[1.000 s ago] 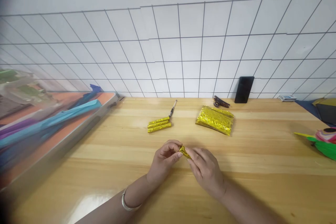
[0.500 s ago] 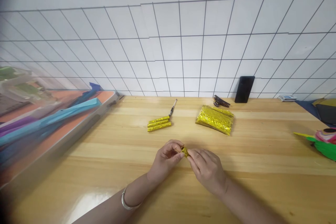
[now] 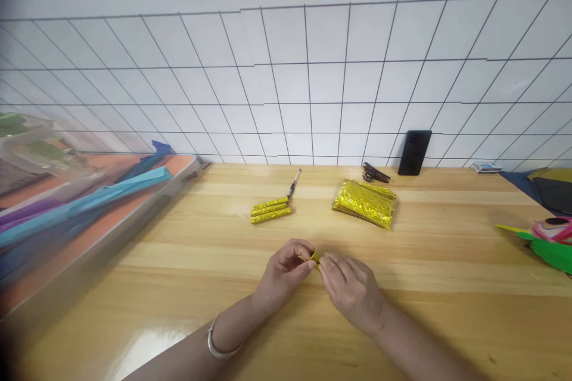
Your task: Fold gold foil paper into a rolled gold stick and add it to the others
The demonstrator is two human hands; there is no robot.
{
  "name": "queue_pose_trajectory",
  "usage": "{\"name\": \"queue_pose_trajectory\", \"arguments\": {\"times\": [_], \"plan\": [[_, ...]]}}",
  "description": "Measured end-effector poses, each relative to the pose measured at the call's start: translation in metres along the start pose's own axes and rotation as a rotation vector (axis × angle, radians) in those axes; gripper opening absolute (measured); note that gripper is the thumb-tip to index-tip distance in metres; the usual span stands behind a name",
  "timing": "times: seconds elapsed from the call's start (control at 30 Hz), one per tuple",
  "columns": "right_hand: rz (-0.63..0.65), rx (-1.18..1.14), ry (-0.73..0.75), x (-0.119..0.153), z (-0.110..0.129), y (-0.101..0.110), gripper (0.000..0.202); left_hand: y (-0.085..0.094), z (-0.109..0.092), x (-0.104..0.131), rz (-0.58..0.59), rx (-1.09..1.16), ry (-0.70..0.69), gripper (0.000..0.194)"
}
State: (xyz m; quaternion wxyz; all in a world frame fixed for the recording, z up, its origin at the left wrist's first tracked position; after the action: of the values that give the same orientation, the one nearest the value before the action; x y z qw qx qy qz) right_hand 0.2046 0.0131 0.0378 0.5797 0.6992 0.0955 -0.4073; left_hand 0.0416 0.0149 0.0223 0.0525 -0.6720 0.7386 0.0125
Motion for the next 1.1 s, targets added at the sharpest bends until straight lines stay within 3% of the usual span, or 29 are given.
{"name": "queue_pose_trajectory", "arguments": {"times": [0.13,0.27,0.43,0.57,0.8,1.1], "plan": [[-0.046,-0.299,-0.277,-0.003,-0.005,0.003,0.009,0.001,-0.001,0.001,0.033,-0.011,-0.011,0.009],[-0.006,-0.726,-0.596,0.001,-0.016,-0.004,0.018,0.002,0.0,0.0,0.037,-0.015,-0.01,0.008],[0.041,-1.057,-0.745,0.011,-0.026,-0.019,0.025,0.004,0.0,0.0,0.053,-0.044,-0.02,0.005],[0.033,-1.144,-0.762,0.013,-0.025,-0.025,0.027,0.004,-0.006,0.0,0.088,-0.079,-0.025,0.005],[-0.039,-1.058,-0.756,0.011,-0.02,-0.023,0.028,0.004,-0.007,-0.002,0.085,-0.107,-0.004,0.007],[-0.086,-0.721,-0.586,0.002,-0.009,-0.011,0.018,0.003,-0.005,-0.002,0.041,-0.149,0.022,0.005]]}}
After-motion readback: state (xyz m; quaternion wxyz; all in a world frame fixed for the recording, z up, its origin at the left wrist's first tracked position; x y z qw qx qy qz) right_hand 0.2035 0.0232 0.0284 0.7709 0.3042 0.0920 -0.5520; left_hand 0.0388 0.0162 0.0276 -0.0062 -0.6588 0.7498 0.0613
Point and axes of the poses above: each hand's wrist, its own x-axis away from the middle knuckle, its own y-axis out of the back of the hand, z = x × y, the point moved 3 cm from there along -x, towards the middle knuckle, and after that the axes turned 11 degrees about y, right-handed, at the moved point
